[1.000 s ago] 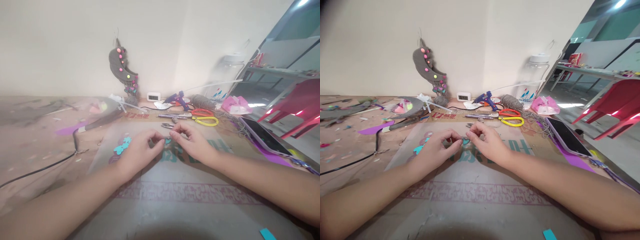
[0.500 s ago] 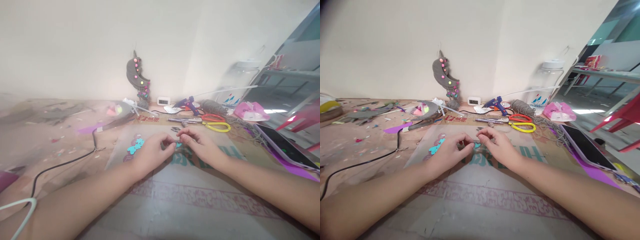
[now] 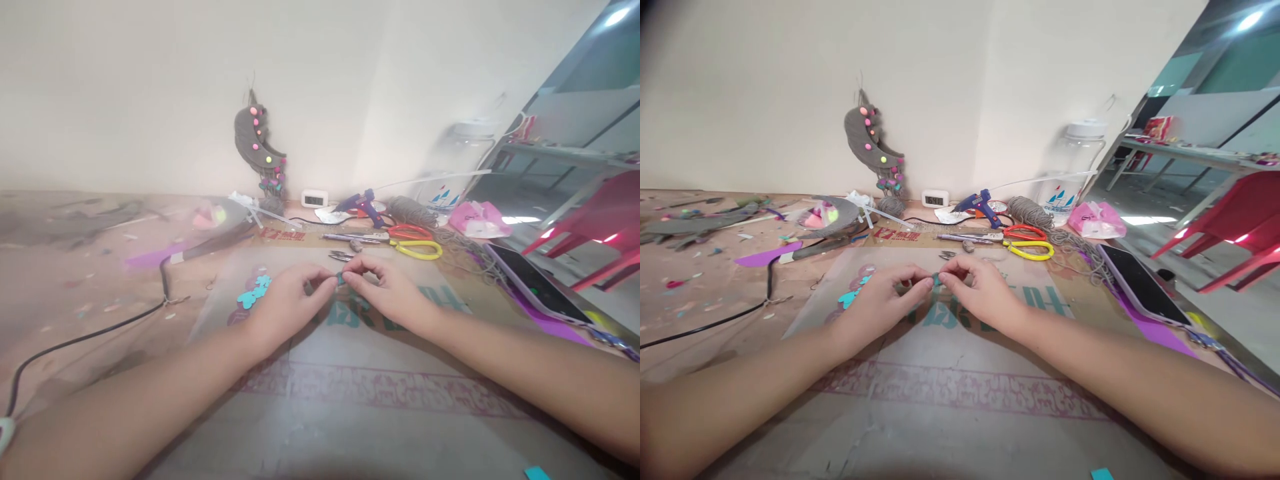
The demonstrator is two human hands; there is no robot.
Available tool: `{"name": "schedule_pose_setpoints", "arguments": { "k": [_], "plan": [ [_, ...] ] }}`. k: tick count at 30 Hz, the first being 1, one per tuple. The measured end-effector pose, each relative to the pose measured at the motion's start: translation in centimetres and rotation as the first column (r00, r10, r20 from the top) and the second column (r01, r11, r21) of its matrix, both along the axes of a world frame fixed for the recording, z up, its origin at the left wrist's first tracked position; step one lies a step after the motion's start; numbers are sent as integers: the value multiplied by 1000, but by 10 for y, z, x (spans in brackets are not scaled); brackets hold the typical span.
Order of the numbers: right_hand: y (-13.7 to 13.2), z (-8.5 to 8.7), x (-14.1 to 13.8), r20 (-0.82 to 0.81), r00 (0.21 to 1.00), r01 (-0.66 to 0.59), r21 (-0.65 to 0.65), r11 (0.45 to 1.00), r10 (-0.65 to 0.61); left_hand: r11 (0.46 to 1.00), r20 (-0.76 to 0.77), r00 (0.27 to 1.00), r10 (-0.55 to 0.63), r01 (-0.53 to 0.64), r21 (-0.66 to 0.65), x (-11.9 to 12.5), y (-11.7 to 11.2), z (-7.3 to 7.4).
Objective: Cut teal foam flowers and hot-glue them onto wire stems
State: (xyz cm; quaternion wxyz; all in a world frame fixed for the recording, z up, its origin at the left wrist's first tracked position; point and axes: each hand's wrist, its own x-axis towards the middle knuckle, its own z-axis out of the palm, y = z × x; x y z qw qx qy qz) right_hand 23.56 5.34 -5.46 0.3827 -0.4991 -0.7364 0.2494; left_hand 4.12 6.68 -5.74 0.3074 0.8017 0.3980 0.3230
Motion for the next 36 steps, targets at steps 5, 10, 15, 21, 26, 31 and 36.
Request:
{"name": "schedule_pose_setpoints", "arguments": {
  "k": [5, 10, 15, 21, 26, 31, 36],
  "plan": [
    [-1, 2, 0, -1, 1000, -28, 17, 999, 28, 1000, 1, 1000, 9, -9, -13, 0, -1, 2],
    [0, 1, 0, -69, 997, -38, -29, 999, 35, 999, 0, 1000, 9, -9, -37, 1, -4, 4],
    [-2, 2, -2, -4, 998, -57, -7, 998, 57, 1000, -40, 999, 2, -3, -17, 2, -4, 4],
    [-4, 2, -3, 22, 998, -56, 3, 998, 55, 998, -77, 997, -1, 6, 67, 2, -3, 0],
    [-4, 4, -3, 23, 997, -68, -45, 997, 70, 998, -81, 997, -9, 15, 67, 0, -2, -2],
    [-2, 5, -2, -33, 997, -75, -70, 995, 73, 999, -81, 997, 5, -2, 42, 0, -2, -2],
    [-2, 3, -2, 17, 999, -43, -23, 999, 43, 999, -76, 997, -7, 10, 35, 1, -2, -1]
  ]
}}
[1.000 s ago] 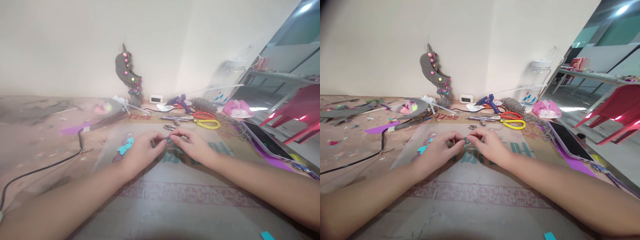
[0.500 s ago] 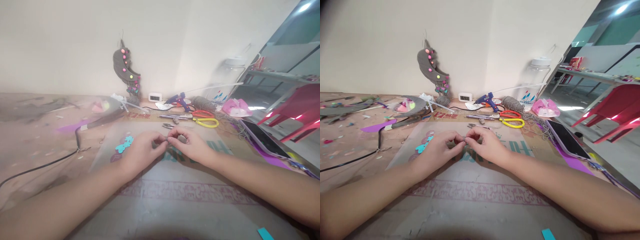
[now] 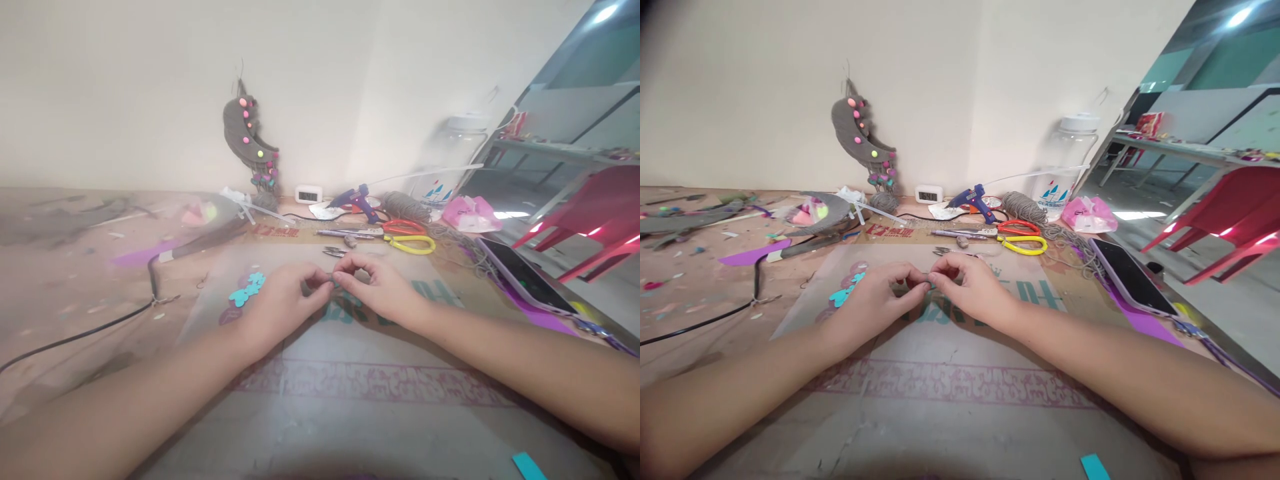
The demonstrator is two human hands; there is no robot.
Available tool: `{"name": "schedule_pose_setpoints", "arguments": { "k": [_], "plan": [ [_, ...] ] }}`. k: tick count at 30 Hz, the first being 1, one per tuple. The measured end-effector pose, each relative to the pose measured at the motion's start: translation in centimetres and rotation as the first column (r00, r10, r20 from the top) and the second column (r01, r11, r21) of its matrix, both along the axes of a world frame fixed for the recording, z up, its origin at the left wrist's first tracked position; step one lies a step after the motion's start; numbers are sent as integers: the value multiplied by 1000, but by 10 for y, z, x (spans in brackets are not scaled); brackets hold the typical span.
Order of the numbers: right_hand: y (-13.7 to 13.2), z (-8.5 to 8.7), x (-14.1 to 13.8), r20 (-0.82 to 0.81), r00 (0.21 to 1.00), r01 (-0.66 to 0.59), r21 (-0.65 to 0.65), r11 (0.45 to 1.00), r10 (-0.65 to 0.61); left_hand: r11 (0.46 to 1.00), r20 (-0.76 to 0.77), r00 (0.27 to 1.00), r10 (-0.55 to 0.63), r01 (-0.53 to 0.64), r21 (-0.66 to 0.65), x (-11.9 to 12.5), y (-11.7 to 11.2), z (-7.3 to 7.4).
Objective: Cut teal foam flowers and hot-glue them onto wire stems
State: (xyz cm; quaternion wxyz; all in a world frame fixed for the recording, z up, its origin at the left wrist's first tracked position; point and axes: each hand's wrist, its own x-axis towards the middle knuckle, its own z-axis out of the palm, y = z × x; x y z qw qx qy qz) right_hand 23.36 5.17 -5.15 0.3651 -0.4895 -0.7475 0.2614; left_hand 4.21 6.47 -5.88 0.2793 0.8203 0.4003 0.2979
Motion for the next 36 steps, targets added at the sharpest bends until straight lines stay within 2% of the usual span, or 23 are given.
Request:
{"name": "schedule_pose_setpoints", "arguments": {
  "k": [4, 9, 17, 27, 36],
  "plan": [
    [0, 0, 0, 17, 1000, -3, 9, 1000, 3, 999, 18, 1000, -5, 5, -34, 0, -1, 2],
    [1, -1, 2, -65, 998, -8, -30, 1000, 6, 996, 20, 1000, 15, -13, -89, 0, -2, 4],
    [1, -2, 1, -11, 1000, -16, -6, 1000, 16, 997, 42, 998, 50, -47, -65, 0, -1, 3],
    [-1, -1, 0, 35, 999, -19, 41, 999, 18, 999, 29, 1000, 11, -10, -42, -1, 0, 0],
    [-1, 0, 1, 31, 999, -25, 18, 1000, 24, 996, 45, 999, -1, 5, -87, 0, -1, 1]
  ]
}}
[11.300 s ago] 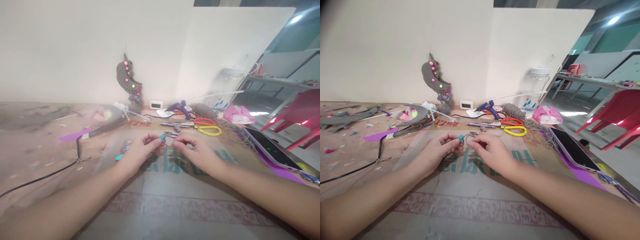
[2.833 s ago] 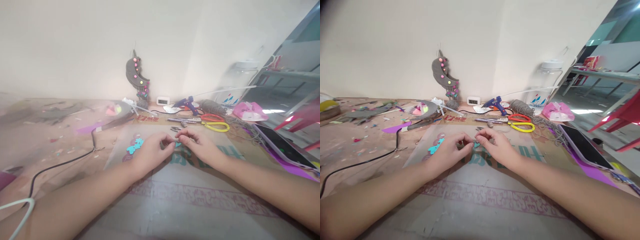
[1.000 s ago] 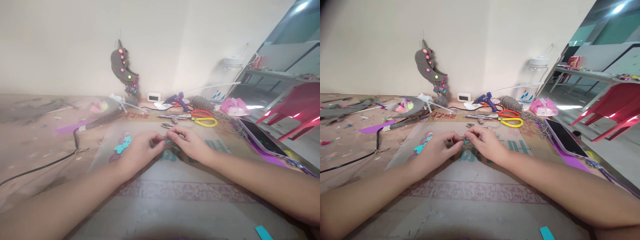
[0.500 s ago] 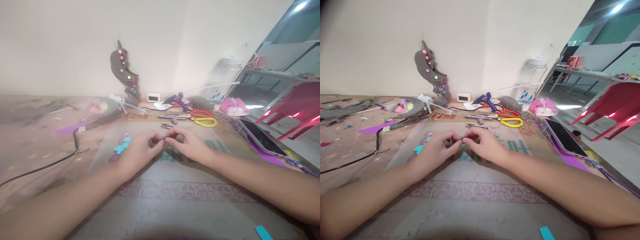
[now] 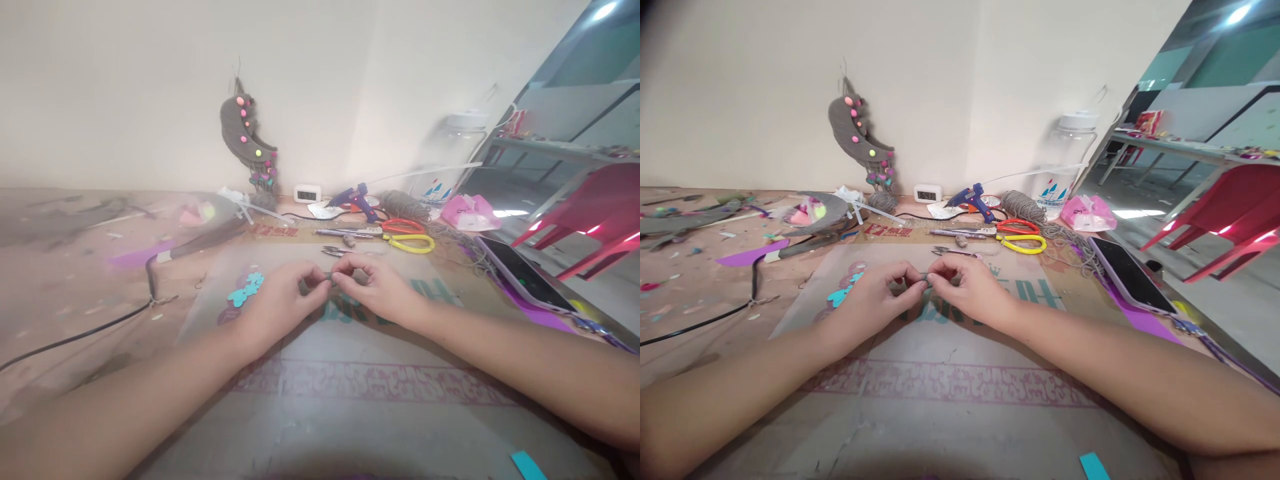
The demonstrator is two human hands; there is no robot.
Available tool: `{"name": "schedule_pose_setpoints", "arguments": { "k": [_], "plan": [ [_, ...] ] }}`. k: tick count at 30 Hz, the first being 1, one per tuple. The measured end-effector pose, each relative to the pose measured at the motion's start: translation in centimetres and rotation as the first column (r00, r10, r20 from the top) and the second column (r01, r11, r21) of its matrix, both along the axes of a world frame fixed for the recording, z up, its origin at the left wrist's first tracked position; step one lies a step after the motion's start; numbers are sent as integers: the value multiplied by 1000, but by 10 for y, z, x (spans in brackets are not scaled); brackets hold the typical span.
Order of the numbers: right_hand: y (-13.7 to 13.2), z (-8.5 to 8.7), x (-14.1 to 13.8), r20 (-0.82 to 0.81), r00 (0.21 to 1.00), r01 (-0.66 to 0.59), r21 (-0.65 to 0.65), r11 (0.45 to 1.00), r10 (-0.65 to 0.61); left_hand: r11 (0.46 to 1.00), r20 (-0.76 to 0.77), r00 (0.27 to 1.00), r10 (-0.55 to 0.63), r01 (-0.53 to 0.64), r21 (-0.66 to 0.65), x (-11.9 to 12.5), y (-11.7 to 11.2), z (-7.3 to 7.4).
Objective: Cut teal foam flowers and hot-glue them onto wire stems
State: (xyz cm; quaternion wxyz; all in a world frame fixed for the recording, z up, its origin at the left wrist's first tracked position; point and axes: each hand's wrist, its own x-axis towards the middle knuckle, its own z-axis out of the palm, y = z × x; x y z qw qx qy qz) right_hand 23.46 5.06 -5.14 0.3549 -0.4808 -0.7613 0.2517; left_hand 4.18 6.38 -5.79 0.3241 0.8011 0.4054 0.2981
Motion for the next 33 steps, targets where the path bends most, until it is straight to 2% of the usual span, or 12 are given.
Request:
{"name": "schedule_pose_setpoints", "arguments": {
  "k": [6, 9, 13, 17, 20, 33],
  "plan": [
    [2, 0, 0, -170, 985, -13, -100, 995, -4, 998, 40, 998, 53, -52, -23, -2, 1, 2],
    [4, -3, 1, -131, 991, 21, -102, 995, -34, 995, 52, 994, 96, -96, -16, -1, 3, 3],
    [4, -4, 2, -127, 990, 56, -48, 997, -61, 998, 49, 997, 52, -51, -20, -2, 5, 0],
    [2, -3, 1, -89, 995, 49, 9, 999, -48, 991, 95, 993, 64, -75, 115, -4, 6, -1],
    [1, -2, 0, -53, 998, 31, 46, 998, -28, 984, 98, 993, 72, -87, 156, -4, 4, 1],
    [0, -1, 0, -3, 1000, -10, 67, 998, 10, 984, 89, 995, 43, -58, 166, -3, 6, 0]
  ]
}}
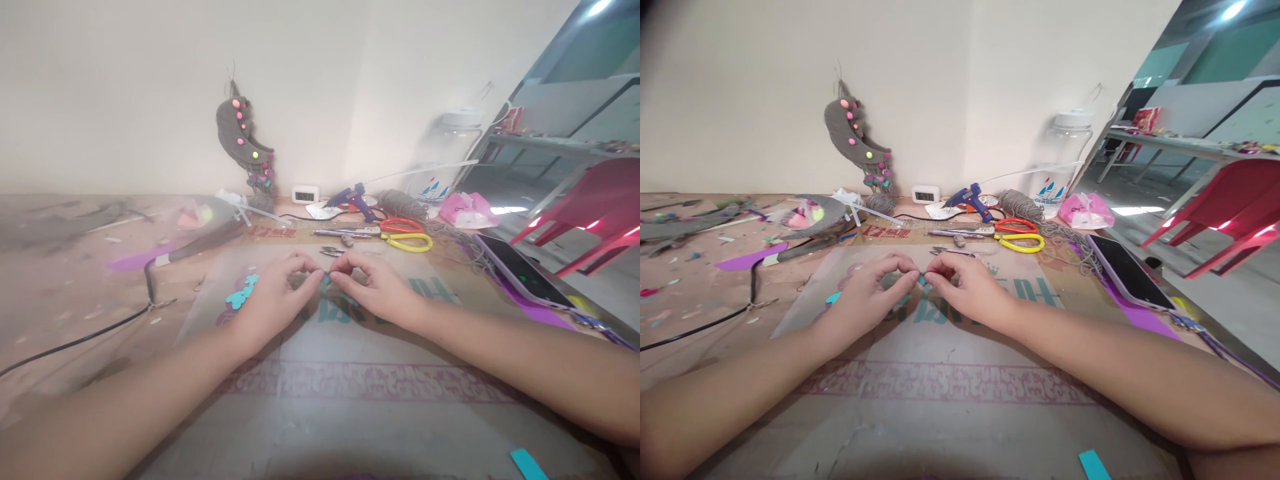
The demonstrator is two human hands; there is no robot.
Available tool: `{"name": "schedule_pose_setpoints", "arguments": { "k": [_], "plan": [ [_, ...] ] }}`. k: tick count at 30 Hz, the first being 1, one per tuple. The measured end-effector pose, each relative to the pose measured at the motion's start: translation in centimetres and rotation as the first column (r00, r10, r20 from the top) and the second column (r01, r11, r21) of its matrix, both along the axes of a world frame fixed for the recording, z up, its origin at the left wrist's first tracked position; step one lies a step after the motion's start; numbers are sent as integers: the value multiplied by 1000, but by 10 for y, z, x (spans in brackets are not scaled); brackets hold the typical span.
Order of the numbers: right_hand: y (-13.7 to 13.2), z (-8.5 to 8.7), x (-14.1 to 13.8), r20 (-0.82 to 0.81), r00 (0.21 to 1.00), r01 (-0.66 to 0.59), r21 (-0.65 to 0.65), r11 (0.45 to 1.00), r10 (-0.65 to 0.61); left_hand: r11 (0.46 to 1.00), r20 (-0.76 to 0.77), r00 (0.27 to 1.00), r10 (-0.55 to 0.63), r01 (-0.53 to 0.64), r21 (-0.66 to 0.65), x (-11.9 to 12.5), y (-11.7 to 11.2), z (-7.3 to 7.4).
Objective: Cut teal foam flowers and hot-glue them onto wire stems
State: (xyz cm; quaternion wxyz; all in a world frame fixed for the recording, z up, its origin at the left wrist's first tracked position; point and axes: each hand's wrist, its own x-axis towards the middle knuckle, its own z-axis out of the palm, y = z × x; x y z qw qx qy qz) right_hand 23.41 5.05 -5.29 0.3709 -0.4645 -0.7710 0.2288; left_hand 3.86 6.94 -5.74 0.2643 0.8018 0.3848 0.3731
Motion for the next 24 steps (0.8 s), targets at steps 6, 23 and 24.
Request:
{"name": "schedule_pose_setpoints", "arguments": {
  "k": [6, 23, 24],
  "plan": [
    [2, 0, 1, -68, 996, 50, -37, 998, -53, 996, 26, 1000, 16, -14, -92, 0, 0, 0],
    [47, 29, 55, 210, 951, 198, 155, 968, -228, 993, -43, 999, -18, 13, -120, 0, 1, -4],
    [50, 21, 55, 280, 937, 165, 166, 972, -207, 994, -43, 999, -23, 18, -107, 0, 1, -4]
  ]
}}
